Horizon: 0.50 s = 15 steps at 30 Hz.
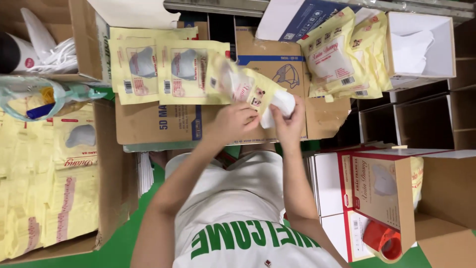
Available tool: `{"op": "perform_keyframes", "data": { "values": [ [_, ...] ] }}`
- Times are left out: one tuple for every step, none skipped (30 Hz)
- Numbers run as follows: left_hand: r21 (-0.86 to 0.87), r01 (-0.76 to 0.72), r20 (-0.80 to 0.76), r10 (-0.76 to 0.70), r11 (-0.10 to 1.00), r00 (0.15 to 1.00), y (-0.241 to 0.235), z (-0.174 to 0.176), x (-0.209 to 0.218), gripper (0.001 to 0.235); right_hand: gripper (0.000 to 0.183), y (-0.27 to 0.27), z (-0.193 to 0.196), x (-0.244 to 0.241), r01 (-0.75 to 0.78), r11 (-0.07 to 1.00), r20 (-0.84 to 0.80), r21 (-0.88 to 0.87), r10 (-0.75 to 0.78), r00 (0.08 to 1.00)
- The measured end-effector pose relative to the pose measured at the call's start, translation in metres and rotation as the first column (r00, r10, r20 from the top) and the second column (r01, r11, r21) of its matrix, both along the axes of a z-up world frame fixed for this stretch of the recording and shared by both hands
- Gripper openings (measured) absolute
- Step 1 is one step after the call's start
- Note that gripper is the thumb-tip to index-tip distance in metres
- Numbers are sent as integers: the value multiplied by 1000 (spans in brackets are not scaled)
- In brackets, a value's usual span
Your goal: The person is packaging stacks of face masks into individual yellow and red plastic packets and then placing the packets into cardboard boxes.
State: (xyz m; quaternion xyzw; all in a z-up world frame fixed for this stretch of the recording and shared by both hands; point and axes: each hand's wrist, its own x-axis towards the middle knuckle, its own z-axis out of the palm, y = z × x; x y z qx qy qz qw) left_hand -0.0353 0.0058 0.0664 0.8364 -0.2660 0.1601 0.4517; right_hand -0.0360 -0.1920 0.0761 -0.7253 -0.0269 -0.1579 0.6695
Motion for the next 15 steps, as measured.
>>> {"op": "perform_keyframes", "data": {
  "values": [
    [-4,5,-1,-5,1000,1000,10,43,2,15,45,-10,5,-2,5,1000,-1,-4,-5,1000],
    [79,-110,208,92,991,974,21,85,5,32,44,-19,10,-3,-69,997,-47,-24,68,997],
    [136,-238,415,163,962,895,32,128,7,50,42,-28,15,-4,-144,989,-93,-40,140,986],
    [139,-234,408,160,962,899,35,131,11,50,42,-31,19,-7,-141,989,-100,-38,137,986],
    [144,-212,405,137,967,904,38,134,14,60,39,-34,24,-11,-233,953,-23,-194,233,972],
    [147,-189,403,115,971,908,40,137,18,70,36,-39,29,-14,-304,885,38,-352,338,941],
    [148,-184,398,112,972,910,37,123,21,70,36,-42,29,-14,-302,886,33,-351,334,942],
    [216,14,68,-29,976,997,39,111,28,60,39,-42,29,-7,-317,905,-6,-282,329,944],
    [212,224,-274,-162,951,948,40,99,36,51,42,-42,29,0,-329,920,-45,-211,327,944],
    [211,225,-274,-164,951,948,38,97,37,51,42,-33,45,0,-328,921,-45,-212,326,944],
    [258,214,-207,-162,942,965,35,95,38,44,52,-23,61,0,-330,884,-7,-331,348,938],
    [297,201,-148,-163,933,976,30,92,35,39,63,-15,76,-4,-329,832,16,-446,375,927],
    [290,204,-155,-164,935,974,30,92,33,39,63,-19,69,-8,-333,830,5,-447,375,927],
    [267,195,-244,-130,944,961,31,96,36,39,69,-19,62,-6,-413,792,-2,-449,462,887],
    [243,183,-331,-96,952,939,33,100,40,39,75,-20,56,-4,-490,746,-11,-451,544,839]
  ]
}}
